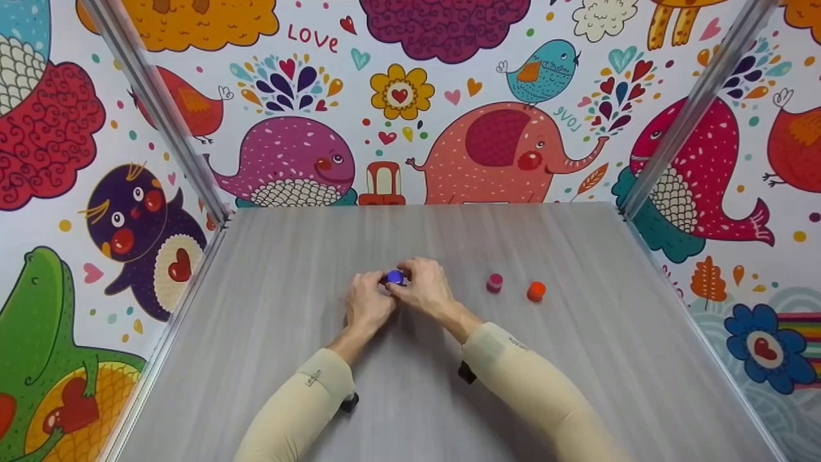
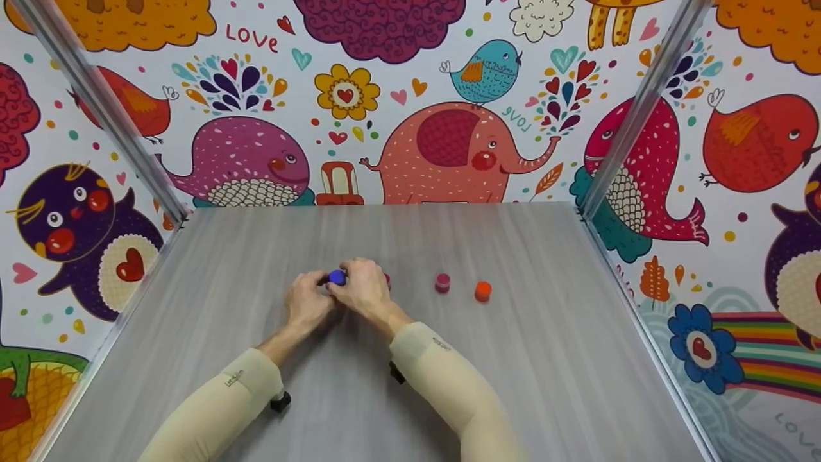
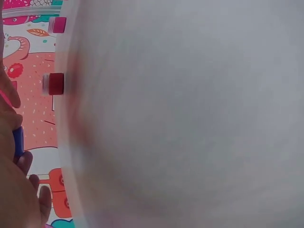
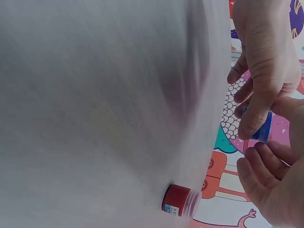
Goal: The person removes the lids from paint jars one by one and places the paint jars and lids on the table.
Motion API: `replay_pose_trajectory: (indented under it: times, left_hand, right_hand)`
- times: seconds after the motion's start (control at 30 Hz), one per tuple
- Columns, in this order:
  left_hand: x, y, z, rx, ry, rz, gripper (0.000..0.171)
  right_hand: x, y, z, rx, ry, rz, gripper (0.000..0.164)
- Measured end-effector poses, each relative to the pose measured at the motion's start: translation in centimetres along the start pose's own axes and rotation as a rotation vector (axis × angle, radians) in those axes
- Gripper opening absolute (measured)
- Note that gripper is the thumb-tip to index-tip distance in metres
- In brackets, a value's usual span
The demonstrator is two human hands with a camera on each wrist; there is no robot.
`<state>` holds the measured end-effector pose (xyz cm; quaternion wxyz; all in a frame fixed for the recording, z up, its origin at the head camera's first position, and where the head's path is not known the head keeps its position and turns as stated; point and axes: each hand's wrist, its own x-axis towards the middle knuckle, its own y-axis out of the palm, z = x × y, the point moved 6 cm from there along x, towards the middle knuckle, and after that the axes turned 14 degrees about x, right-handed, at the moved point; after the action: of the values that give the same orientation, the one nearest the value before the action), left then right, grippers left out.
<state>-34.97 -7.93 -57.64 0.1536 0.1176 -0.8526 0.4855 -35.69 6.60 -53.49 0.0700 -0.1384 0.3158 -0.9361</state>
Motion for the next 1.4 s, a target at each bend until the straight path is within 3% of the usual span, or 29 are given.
replay_pose_trajectory:
  times: [0.3, 0.53, 0.77, 1.1, 1.4]
  left_hand:
    - [-0.3, -0.4, -0.7, -0.057, 0.023, -0.023, 0.024]
    - [-0.4, -0.5, -0.8, -0.159, 0.007, -0.039, 0.022]
    - [-0.3, -0.5, -0.9, -0.222, -0.026, -0.031, 0.026]
    - [-0.6, -0.7, -1.7, -0.303, -0.022, -0.023, 0.024]
    - [-1.0, -1.0, -2.5, -0.397, -0.005, -0.017, 0.026]
  right_hand:
    - [-0.1, -0.5, 0.2, -0.007, -0.047, -0.014, 0.031]
    - [-0.2, -0.9, 0.5, 0.009, -0.06, -0.027, 0.027]
    - [-0.2, -1.6, 1.0, -0.011, -0.16, -0.046, 0.026]
    - [-0.7, -2.7, 1.3, 0.054, -0.136, -0.019, 0.029]
    - [-1.2, -3.8, 1.8, 0.053, -0.18, -0.017, 0.028]
